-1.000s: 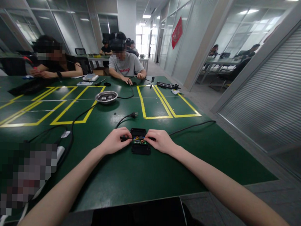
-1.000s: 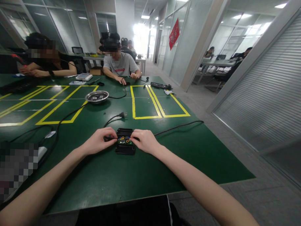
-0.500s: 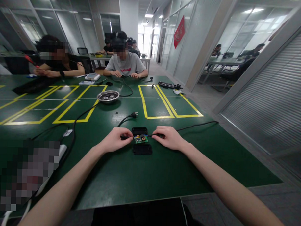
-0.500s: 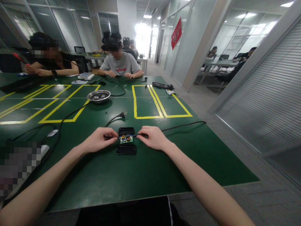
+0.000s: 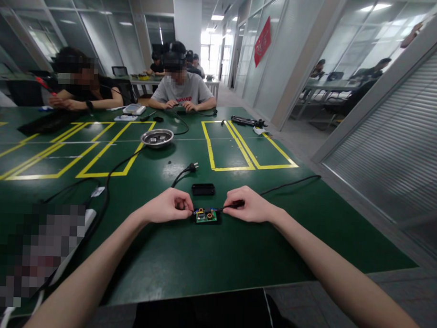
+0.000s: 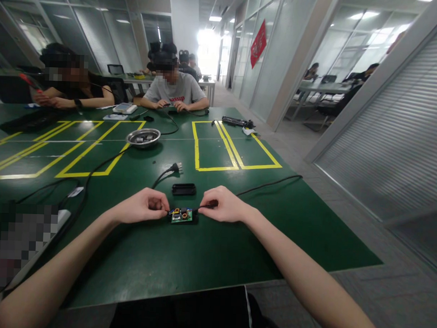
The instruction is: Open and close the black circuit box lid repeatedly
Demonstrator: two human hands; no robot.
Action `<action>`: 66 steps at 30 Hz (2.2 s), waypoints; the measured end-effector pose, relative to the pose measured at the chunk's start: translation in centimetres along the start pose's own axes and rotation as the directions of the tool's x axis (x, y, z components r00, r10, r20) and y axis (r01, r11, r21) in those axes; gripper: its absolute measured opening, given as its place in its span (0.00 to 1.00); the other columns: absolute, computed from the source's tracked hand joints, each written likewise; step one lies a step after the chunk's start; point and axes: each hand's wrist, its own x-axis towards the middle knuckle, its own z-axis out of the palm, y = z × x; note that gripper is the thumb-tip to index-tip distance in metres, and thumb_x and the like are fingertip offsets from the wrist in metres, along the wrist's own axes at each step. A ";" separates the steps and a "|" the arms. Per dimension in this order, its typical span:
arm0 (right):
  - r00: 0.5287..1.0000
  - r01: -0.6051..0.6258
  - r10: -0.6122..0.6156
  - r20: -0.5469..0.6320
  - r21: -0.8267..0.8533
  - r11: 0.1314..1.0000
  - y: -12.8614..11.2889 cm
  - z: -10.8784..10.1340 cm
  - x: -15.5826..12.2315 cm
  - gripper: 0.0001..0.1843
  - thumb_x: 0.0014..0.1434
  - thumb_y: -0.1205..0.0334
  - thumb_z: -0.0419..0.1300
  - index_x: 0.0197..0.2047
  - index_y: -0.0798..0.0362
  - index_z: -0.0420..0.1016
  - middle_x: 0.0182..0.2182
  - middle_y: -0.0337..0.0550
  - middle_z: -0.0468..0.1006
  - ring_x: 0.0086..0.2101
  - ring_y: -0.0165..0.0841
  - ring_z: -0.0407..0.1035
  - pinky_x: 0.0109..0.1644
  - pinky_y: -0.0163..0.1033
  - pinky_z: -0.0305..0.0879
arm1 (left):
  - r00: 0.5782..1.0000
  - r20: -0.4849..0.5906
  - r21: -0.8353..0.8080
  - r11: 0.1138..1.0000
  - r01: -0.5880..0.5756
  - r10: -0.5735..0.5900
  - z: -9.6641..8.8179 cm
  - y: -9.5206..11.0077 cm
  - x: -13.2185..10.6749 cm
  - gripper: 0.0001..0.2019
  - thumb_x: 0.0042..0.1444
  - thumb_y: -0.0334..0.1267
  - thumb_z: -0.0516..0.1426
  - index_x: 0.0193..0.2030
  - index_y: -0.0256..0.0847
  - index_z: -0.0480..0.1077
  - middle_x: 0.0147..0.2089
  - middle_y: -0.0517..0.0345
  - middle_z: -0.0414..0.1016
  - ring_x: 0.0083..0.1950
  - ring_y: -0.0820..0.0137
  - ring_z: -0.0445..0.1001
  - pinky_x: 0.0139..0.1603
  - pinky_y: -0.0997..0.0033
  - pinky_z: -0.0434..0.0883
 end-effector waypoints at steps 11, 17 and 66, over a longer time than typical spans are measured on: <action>0.997 -0.079 0.076 -0.032 -0.135 0.988 0.9 0.6 0.2 0.05 0.61 0.64 0.64 0.36 0.53 0.83 0.28 0.40 0.79 0.27 0.29 0.70 0.33 0.34 0.62 | 0.982 -0.145 0.167 0.981 -0.097 0.122 0.2 -1.4 0.6 0.09 0.53 0.41 0.62 0.32 0.36 0.77 0.21 0.64 0.69 0.23 0.76 0.65 0.24 0.78 0.61; 0.998 -0.068 0.067 -0.014 -0.075 0.995 1.4 1.1 0.2 0.05 0.62 0.63 0.63 0.37 0.53 0.81 0.31 0.41 0.80 0.29 0.30 0.71 0.34 0.34 0.64 | 0.962 -0.159 0.257 0.950 -0.178 0.224 0.3 -1.0 0.6 0.07 0.54 0.39 0.61 0.34 0.38 0.78 0.32 0.57 0.78 0.33 0.70 0.74 0.37 0.73 0.72; 0.944 -0.331 0.303 -0.132 -0.366 0.870 0.9 3.3 1.3 0.07 0.66 0.63 0.58 0.36 0.51 0.75 0.24 0.37 0.75 0.25 0.30 0.68 0.32 0.33 0.52 | 0.923 -0.139 0.474 0.842 -0.257 0.360 1.4 -1.6 1.2 0.06 0.57 0.31 0.58 0.31 0.38 0.77 0.32 0.57 0.75 0.32 0.71 0.71 0.34 0.74 0.65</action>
